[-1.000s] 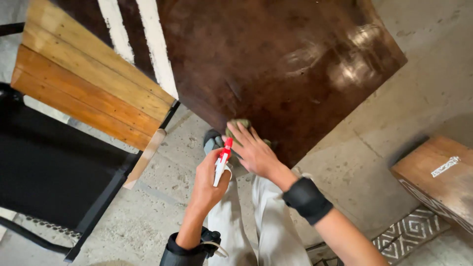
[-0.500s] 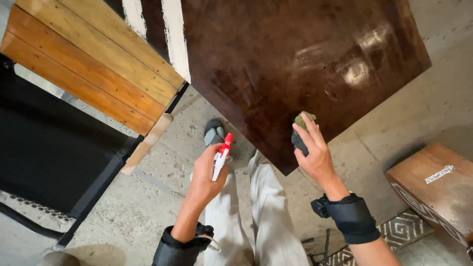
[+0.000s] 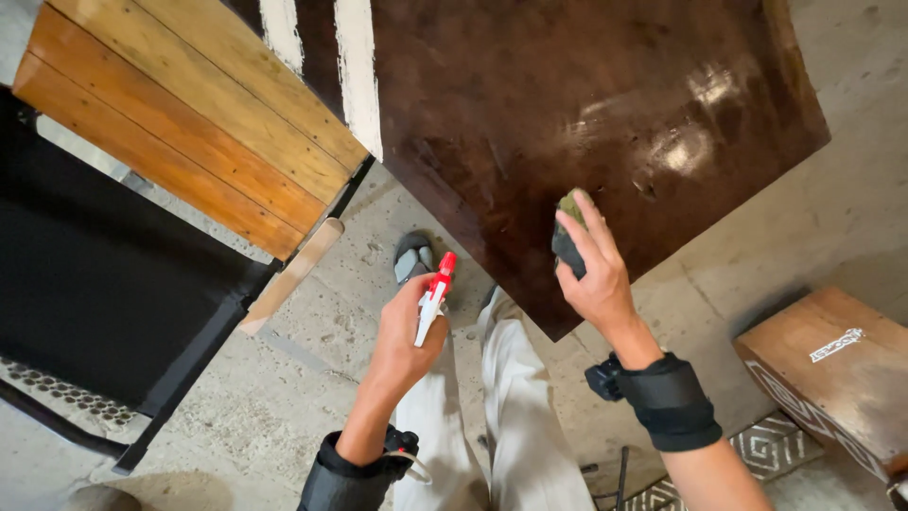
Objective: The person sprays a liquid from a bottle onto a wooden table and wipes it with a cloth. They then move to a second wooden table and repeat the spraying and wiping process.
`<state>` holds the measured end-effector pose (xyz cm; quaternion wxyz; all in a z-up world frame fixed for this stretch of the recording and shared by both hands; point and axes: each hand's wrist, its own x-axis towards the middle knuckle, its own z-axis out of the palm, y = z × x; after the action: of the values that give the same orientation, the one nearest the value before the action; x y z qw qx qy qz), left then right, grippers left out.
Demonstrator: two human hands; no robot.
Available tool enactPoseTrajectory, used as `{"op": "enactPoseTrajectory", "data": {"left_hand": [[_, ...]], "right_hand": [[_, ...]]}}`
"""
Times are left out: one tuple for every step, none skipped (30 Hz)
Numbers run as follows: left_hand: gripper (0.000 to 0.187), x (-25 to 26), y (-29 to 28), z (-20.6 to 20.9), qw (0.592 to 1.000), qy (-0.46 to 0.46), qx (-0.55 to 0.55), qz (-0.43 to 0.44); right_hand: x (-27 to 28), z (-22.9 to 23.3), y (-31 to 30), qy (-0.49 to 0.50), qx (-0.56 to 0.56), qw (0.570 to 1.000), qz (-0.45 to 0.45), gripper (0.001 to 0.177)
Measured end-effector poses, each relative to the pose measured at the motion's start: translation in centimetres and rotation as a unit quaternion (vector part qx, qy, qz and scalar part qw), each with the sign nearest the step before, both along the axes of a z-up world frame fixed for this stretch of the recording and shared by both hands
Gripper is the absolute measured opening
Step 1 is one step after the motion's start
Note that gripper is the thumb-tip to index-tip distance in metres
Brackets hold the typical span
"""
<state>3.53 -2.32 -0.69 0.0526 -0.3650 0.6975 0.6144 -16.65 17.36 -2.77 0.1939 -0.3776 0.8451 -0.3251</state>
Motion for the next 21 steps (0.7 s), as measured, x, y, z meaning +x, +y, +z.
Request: {"op": "enactPoseTrajectory", "data": {"left_hand": [[0.043, 0.1, -0.1, 0.0, 1.000, 0.000, 0.001, 0.002], [0.045, 0.2, -0.2, 0.0, 1.000, 0.001, 0.006, 0.002], [0.046, 0.2, -0.4, 0.0, 1.000, 0.002, 0.011, 0.002], [0.046, 0.3, -0.7, -0.1, 1.000, 0.003, 0.011, 0.004], [0.047, 0.3, -1.0, -0.2, 1.000, 0.003, 0.019, 0.007], [0.047, 0.5, -1.2, -0.1, 1.000, 0.000, 0.028, 0.011], [0.047, 0.9, -1.5, -0.4, 0.999, -0.002, 0.030, 0.013], [0.047, 1.3, -1.7, -0.7, 1.000, 0.007, 0.020, 0.010], [0.047, 1.6, -1.8, -0.9, 1.000, 0.015, 0.009, 0.007], [0.047, 1.9, -1.9, -1.2, 1.000, 0.017, 0.007, 0.007], [0.047, 2.2, -2.0, -1.4, 1.000, 0.019, 0.002, 0.007], [0.047, 2.4, -2.4, -1.6, 1.000, 0.021, -0.007, 0.007], [0.047, 2.1, -3.1, -1.7, 1.000, 0.024, -0.012, 0.008], [0.046, 2.2, -3.3, -1.5, 1.000, 0.012, 0.008, 0.010], [0.046, 2.3, -3.5, -1.3, 1.000, -0.001, 0.029, 0.012], [0.046, 2.3, -3.7, -1.0, 0.999, -0.002, 0.031, 0.013], [0.046, 2.3, -3.8, -0.8, 0.999, 0.004, 0.038, 0.011], [0.046, 2.1, -4.2, -0.6, 0.999, 0.013, 0.042, 0.010], [0.046, 2.1, -4.5, -0.7, 0.999, 0.014, 0.042, 0.012], [0.045, 2.1, -4.6, -0.8, 0.999, 0.032, 0.028, 0.005], [0.045, 2.2, -4.6, -0.9, 0.999, 0.051, 0.013, -0.001]], "right_hand": [[-0.3, -0.1, -0.6, 0.000, 0.001, 1.000, 0.002, 0.061], [-0.6, -0.1, -1.1, -0.007, 0.008, 1.000, -0.017, 0.060], [-0.9, -0.2, -1.7, -0.013, 0.015, 0.999, -0.035, 0.060], [-1.4, -0.7, -2.5, -0.012, 0.015, 0.999, -0.033, 0.060], [-1.9, -1.2, -3.2, -0.016, 0.015, 0.999, -0.035, 0.063], [-2.2, -1.6, -3.8, -0.021, 0.017, 0.999, -0.036, 0.065], [-2.4, -2.5, -4.8, -0.023, 0.019, 0.999, -0.034, 0.065], [-2.4, -3.3, -5.5, -0.029, 0.021, 0.999, -0.039, 0.070], [-2.4, -4.1, -6.2, -0.035, 0.023, 0.998, -0.045, 0.076], [-1.7, -4.8, -7.4, -0.034, 0.021, 0.998, -0.044, 0.076], [-1.0, -5.4, -8.6, 0.001, 0.029, 1.000, -0.001, 0.081], [-0.6, -6.1, -10.2, 0.037, 0.035, 0.998, 0.041, 0.087], [0.2, -6.0, -11.2, 0.040, 0.029, 0.998, 0.042, 0.087], [1.5, -5.7, -11.6, 0.024, 0.055, 0.994, 0.087, 0.089], [2.7, -5.4, -11.9, 0.007, 0.080, 0.988, 0.132, 0.092], [3.4, -4.9, -11.6, 0.005, 0.082, 0.988, 0.132, 0.092], [4.0, -4.3, -11.3, -0.016, 0.091, 0.982, 0.162, 0.093], [4.5, -3.8, -11.2, -0.035, 0.098, 0.976, 0.192, 0.094], [4.4, -3.6, -10.3, -0.034, 0.097, 0.976, 0.194, 0.094], [4.5, -3.3, -9.3, -0.045, 0.113, 0.970, 0.211, 0.094], [4.5, -2.9, -8.2, -0.055, 0.129, 0.964, 0.228, 0.095]]}}
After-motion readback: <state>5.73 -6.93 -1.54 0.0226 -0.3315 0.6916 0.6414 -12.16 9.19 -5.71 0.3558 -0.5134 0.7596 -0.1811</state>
